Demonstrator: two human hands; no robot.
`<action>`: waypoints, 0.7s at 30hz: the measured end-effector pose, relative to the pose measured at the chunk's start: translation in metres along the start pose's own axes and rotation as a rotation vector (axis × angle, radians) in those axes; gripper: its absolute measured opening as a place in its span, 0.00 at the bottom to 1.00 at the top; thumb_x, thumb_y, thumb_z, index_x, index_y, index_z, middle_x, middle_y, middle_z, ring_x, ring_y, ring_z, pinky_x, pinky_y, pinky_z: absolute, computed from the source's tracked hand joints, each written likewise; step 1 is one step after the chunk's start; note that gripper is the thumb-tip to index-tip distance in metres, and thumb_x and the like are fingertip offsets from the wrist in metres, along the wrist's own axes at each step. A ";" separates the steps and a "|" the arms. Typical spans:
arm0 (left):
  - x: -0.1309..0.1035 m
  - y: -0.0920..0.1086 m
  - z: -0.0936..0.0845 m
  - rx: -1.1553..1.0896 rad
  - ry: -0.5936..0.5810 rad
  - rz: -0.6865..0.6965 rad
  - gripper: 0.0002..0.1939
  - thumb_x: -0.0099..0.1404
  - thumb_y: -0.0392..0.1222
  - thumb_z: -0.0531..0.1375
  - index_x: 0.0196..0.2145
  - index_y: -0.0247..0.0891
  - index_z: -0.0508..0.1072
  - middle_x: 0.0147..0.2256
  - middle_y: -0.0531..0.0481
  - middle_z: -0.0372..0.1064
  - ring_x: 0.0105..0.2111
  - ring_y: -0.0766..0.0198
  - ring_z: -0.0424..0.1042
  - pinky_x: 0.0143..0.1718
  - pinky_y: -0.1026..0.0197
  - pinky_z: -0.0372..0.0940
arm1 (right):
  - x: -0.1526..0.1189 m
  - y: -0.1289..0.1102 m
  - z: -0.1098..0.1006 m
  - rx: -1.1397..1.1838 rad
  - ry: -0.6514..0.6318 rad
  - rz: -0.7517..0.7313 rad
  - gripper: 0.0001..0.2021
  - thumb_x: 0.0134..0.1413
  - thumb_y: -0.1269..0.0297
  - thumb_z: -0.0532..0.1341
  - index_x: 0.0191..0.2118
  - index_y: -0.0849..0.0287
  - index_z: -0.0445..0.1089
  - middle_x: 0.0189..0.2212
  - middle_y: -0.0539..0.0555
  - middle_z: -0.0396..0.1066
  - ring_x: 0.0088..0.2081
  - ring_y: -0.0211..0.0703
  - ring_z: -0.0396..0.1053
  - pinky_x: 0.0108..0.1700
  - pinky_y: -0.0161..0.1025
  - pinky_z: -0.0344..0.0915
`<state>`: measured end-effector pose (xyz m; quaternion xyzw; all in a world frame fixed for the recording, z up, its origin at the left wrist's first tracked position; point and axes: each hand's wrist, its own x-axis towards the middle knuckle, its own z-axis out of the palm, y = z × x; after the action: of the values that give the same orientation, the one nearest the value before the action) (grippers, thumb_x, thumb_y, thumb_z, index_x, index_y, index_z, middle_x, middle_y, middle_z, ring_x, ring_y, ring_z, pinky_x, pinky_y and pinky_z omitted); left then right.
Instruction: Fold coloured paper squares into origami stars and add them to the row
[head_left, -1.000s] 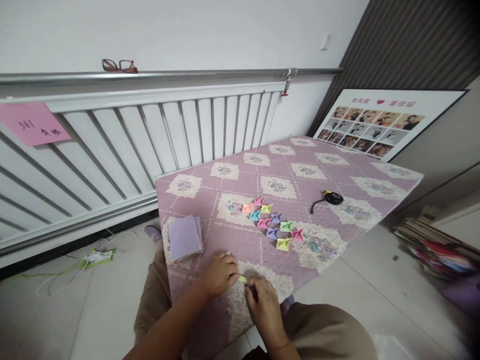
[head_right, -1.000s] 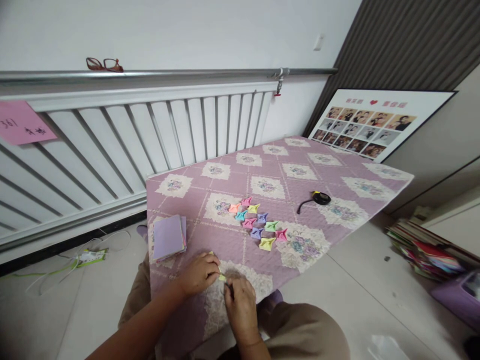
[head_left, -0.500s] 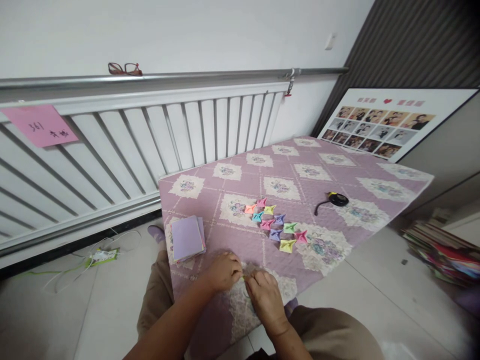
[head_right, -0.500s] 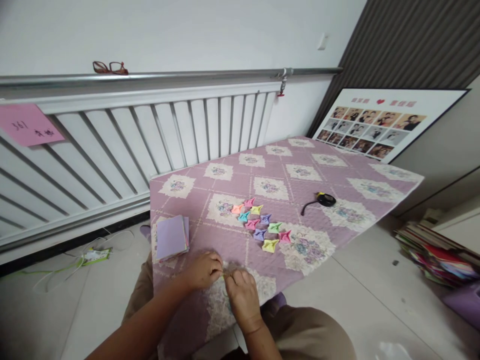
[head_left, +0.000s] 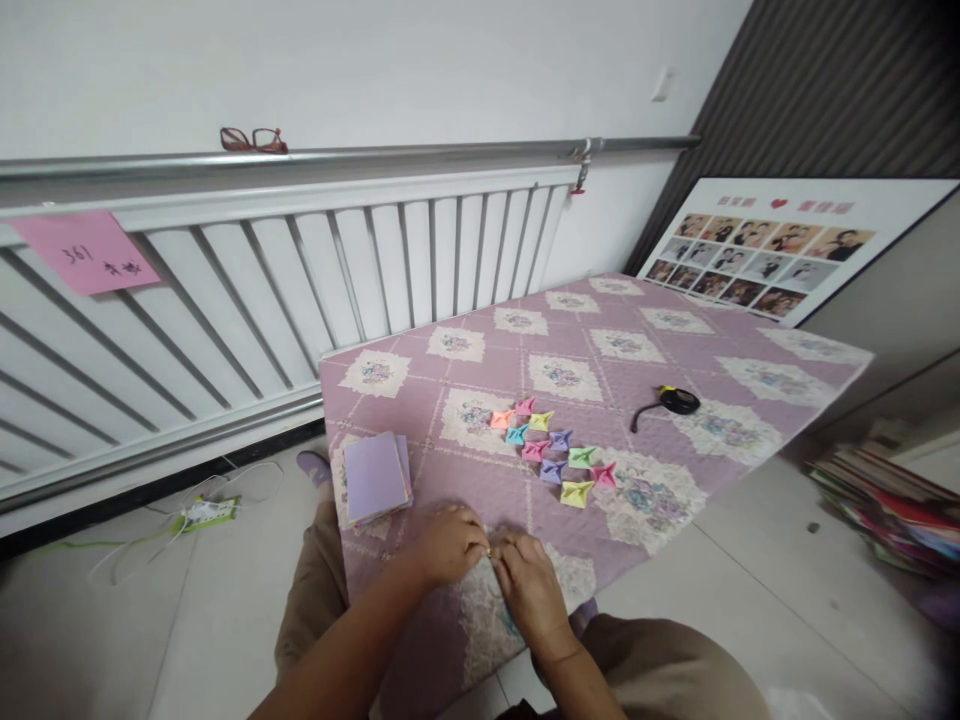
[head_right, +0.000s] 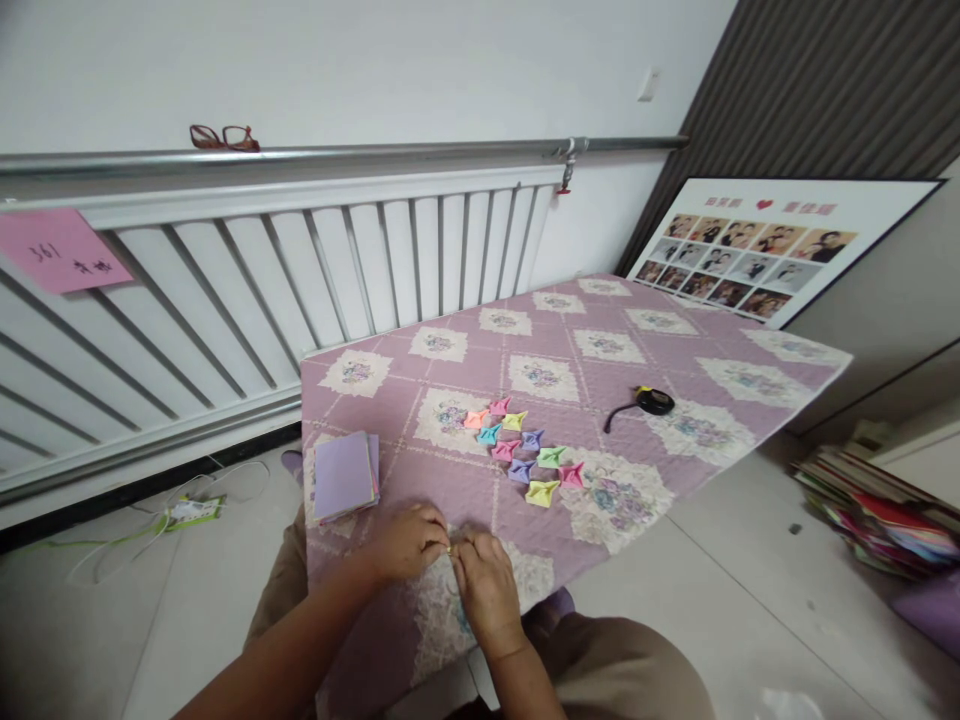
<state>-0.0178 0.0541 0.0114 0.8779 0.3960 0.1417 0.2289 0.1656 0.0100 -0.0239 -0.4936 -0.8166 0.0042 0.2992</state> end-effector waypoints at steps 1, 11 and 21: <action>0.000 0.000 0.000 0.001 -0.001 0.005 0.10 0.65 0.37 0.57 0.36 0.42 0.79 0.40 0.50 0.75 0.43 0.61 0.70 0.49 0.57 0.60 | 0.000 0.000 0.000 0.009 0.001 0.004 0.13 0.67 0.65 0.51 0.31 0.56 0.68 0.30 0.54 0.67 0.34 0.46 0.64 0.39 0.41 0.59; -0.004 0.008 0.004 0.048 0.006 -0.037 0.05 0.61 0.40 0.62 0.35 0.42 0.77 0.40 0.50 0.73 0.43 0.57 0.67 0.48 0.56 0.60 | -0.003 0.002 0.003 0.064 0.010 0.039 0.11 0.64 0.68 0.53 0.30 0.55 0.66 0.27 0.51 0.68 0.31 0.44 0.66 0.37 0.41 0.59; -0.009 0.011 0.021 0.084 0.071 -0.126 0.05 0.65 0.39 0.59 0.36 0.41 0.76 0.43 0.49 0.71 0.46 0.56 0.64 0.48 0.54 0.58 | -0.003 0.004 0.000 0.139 0.008 0.055 0.06 0.60 0.71 0.57 0.39 0.55 0.70 0.31 0.52 0.72 0.34 0.46 0.70 0.38 0.42 0.64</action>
<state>-0.0076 0.0352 -0.0013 0.8545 0.4639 0.1414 0.1863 0.1698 0.0098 -0.0265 -0.4940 -0.7993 0.0670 0.3356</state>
